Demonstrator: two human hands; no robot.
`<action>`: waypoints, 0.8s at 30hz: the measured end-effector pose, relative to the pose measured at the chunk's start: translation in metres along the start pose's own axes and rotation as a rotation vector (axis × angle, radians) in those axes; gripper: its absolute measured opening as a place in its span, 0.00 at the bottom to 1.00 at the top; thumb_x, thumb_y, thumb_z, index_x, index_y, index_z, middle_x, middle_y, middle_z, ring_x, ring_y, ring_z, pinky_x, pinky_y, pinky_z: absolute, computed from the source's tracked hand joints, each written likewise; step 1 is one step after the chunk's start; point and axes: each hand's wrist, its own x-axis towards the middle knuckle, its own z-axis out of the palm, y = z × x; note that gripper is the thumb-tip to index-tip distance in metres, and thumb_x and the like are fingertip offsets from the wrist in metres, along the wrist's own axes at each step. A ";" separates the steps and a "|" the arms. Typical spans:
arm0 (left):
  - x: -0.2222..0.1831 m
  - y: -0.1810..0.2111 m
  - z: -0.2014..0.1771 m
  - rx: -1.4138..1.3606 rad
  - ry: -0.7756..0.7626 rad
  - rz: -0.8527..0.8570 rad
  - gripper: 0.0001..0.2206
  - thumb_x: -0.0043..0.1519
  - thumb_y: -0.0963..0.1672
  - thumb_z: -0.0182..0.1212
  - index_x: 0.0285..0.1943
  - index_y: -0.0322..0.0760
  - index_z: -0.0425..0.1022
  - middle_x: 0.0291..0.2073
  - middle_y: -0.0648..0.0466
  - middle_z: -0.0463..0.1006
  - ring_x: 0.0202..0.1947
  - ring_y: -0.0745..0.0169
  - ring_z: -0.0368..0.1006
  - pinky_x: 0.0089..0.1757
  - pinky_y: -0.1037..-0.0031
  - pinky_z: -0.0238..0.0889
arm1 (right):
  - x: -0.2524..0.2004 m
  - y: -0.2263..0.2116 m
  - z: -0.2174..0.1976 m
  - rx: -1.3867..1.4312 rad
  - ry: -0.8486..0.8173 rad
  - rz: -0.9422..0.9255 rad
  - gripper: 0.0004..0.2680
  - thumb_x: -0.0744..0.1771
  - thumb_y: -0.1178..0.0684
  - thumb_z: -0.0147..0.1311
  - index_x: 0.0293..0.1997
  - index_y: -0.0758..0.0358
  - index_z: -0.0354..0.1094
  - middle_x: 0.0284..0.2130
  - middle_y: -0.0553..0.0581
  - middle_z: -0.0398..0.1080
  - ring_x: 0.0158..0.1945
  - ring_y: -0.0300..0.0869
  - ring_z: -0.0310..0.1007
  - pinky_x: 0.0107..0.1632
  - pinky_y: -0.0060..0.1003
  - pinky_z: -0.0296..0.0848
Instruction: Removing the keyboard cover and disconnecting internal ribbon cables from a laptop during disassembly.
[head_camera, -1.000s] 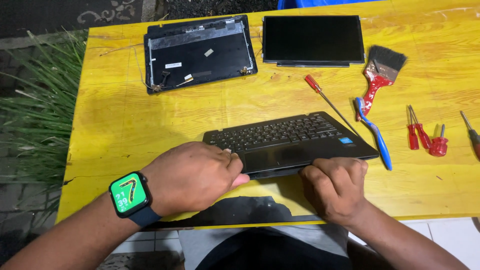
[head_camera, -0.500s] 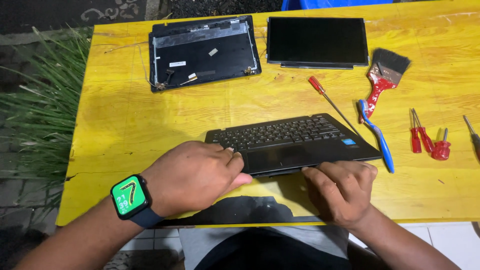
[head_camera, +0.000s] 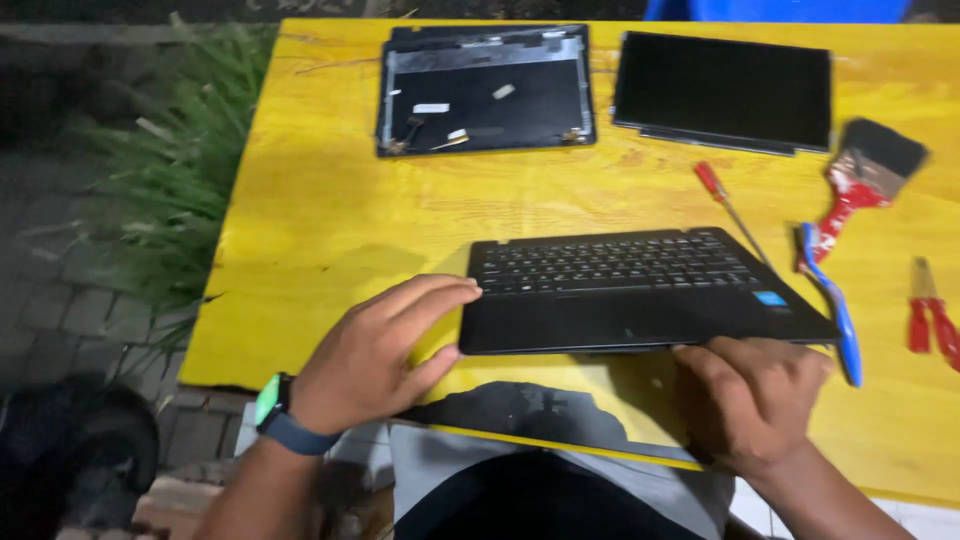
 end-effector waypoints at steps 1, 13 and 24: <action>-0.005 0.000 0.009 0.008 0.010 -0.016 0.20 0.64 0.44 0.55 0.65 0.35 0.69 0.61 0.45 0.74 0.61 0.48 0.71 0.58 0.63 0.64 | -0.003 -0.001 -0.002 0.015 0.004 -0.013 0.05 0.68 0.59 0.58 0.43 0.72 0.73 0.36 0.64 0.69 0.29 0.47 0.71 0.29 0.41 0.65; -0.025 0.027 0.077 -0.241 0.690 -0.148 0.03 0.58 0.37 0.68 0.38 0.36 0.81 0.38 0.50 0.82 0.42 0.57 0.83 0.49 0.72 0.77 | -0.044 0.000 0.017 -0.158 0.203 0.063 0.05 0.67 0.67 0.62 0.33 0.63 0.78 0.30 0.62 0.73 0.32 0.56 0.67 0.51 0.49 0.58; -0.012 0.035 0.073 -0.339 0.876 0.064 0.06 0.59 0.35 0.67 0.40 0.32 0.76 0.36 0.48 0.79 0.38 0.50 0.81 0.45 0.65 0.80 | -0.002 -0.013 -0.034 -0.205 -0.087 0.136 0.07 0.71 0.67 0.72 0.40 0.68 0.75 0.38 0.70 0.72 0.41 0.60 0.73 0.51 0.55 0.75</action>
